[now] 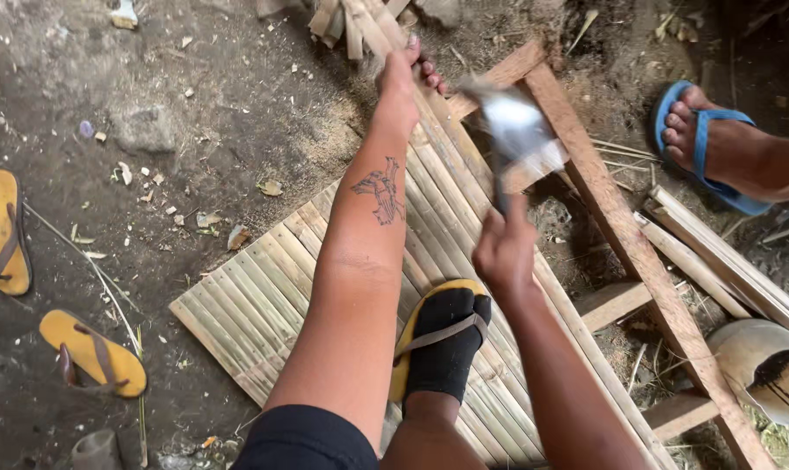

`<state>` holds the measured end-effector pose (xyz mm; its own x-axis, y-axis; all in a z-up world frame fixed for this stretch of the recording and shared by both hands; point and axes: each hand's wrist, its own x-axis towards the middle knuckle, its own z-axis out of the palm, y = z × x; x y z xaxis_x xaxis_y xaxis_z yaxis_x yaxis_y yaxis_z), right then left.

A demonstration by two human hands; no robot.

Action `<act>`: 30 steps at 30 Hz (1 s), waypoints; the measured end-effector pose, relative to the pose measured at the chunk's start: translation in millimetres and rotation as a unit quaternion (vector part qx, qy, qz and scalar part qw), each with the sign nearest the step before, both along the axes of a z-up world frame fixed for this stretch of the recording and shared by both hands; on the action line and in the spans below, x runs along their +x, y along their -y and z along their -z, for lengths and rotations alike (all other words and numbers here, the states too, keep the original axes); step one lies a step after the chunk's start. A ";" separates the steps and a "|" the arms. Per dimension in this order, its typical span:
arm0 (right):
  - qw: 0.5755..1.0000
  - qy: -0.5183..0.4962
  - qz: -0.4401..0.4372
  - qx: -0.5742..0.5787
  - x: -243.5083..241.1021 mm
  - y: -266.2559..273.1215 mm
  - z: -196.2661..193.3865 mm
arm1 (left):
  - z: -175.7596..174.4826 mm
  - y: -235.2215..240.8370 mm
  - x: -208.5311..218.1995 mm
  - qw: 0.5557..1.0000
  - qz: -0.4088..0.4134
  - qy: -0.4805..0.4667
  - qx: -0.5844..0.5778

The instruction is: The person hammers nails into thin bamboo strips to attach them to a wooden frame. They repeatedly pick up strips, position them, and drive nails using a hammer. The person also adjusts the strips and occasionally reaches for more nails from a container.

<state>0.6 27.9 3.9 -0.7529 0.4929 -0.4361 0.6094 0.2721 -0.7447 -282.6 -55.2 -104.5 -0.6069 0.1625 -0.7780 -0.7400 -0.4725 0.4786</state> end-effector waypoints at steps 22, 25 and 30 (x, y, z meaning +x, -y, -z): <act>0.926 0.190 -0.185 0.267 410.8 -146.0 -151.7 | -174.9 -184.6 264.8 0.229 0.767 -0.577 -0.162; 0.939 0.198 -0.156 0.232 459.0 -138.2 -131.1 | -209.1 -222.6 331.5 0.042 0.800 -0.580 -0.148; 0.961 0.204 -0.114 0.146 482.1 -142.1 -68.9 | -194.0 -290.1 389.8 -0.101 0.807 -0.556 -0.171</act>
<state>482.7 170.1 72.8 -0.6517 0.4816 -0.5860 0.7345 0.5934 -0.3291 107.2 234.9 89.5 0.3748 0.6833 -0.6266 0.9267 -0.2562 0.2749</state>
